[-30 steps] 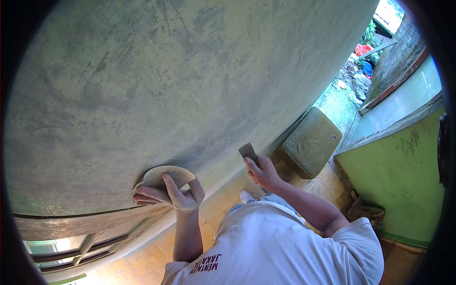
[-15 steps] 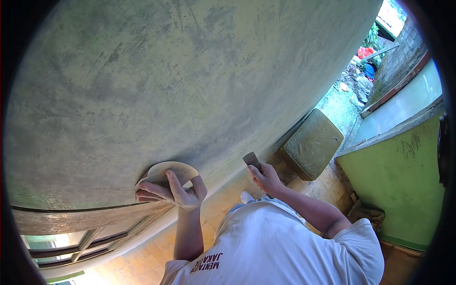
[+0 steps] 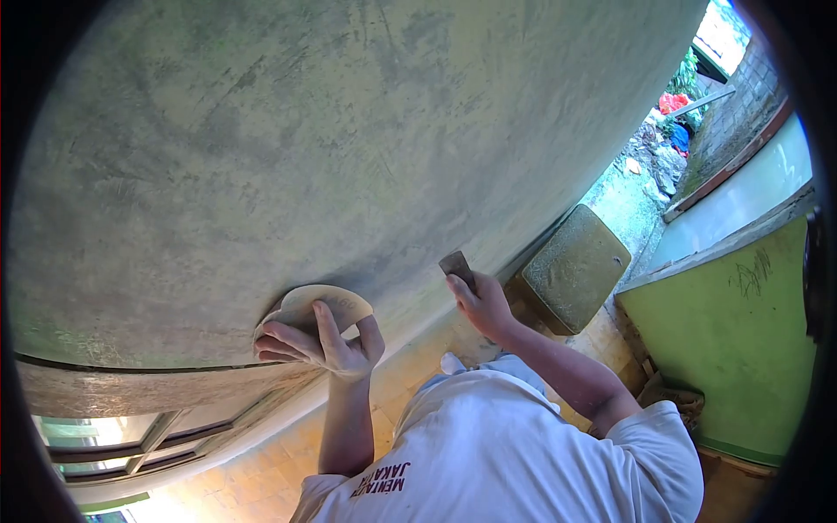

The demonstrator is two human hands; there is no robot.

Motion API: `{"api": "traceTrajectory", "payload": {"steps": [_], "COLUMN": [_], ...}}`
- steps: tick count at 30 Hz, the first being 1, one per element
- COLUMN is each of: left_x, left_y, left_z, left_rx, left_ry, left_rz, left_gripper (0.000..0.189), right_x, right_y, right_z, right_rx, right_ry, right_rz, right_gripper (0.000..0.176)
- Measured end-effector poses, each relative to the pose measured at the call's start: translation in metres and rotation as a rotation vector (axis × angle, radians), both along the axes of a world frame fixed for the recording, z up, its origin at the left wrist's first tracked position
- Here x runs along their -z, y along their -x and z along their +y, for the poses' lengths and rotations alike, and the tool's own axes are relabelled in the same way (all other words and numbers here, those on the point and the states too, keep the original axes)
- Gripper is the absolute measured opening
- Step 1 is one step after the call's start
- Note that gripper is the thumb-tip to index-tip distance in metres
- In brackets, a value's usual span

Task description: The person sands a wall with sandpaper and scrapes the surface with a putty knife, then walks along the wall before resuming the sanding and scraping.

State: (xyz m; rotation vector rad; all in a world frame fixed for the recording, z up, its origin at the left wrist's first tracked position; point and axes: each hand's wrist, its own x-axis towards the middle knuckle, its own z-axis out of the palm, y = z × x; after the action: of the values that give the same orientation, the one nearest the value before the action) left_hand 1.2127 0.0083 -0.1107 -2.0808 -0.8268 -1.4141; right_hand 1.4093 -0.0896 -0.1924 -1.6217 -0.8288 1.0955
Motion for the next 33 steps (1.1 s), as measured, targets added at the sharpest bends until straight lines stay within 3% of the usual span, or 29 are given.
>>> {"api": "traceTrajectory", "payload": {"steps": [5,11,13,20,22,25,28,33], "left_x": [-0.002,-0.003,0.001,0.003,0.001,0.002,0.000,0.002], "left_y": [-0.001,-0.001,0.000,0.000,0.000,0.000,0.001,0.001], "left_z": [0.002,0.002,0.001,0.003,0.004,0.002,0.002,0.003], "left_rx": [-0.020,-0.029,-0.032,-0.027,-0.018,-0.019,-0.033,-0.034], "left_ry": [-0.019,-0.025,-0.020,-0.011,-0.027,-0.024,-0.027,-0.030], "left_rz": [0.008,0.013,0.017,-0.024,0.001,0.004,0.019,0.005], "left_gripper": [0.064,0.065,0.065,0.062,0.065,0.064,0.064,0.064], "right_x": [0.004,0.018,-0.008,0.024,0.017,-0.025,-0.041,0.006], "right_y": [0.009,-0.002,-0.001,0.000,0.001,0.003,0.010,0.010], "right_z": [-0.018,-0.009,0.009,-0.020,-0.016,0.015,0.007,-0.018], "right_rx": [0.022,-0.021,0.007,0.019,0.009,0.043,0.006,0.012], "right_ry": [-0.042,0.009,-0.036,-0.004,-0.004,-0.157,-0.101,-0.022], "right_rz": [0.071,-0.111,0.040,0.032,-0.119,-0.124,-0.053,-0.154], "right_gripper": [0.040,0.040,0.041,0.041,0.040,0.038,0.037,0.038]}}
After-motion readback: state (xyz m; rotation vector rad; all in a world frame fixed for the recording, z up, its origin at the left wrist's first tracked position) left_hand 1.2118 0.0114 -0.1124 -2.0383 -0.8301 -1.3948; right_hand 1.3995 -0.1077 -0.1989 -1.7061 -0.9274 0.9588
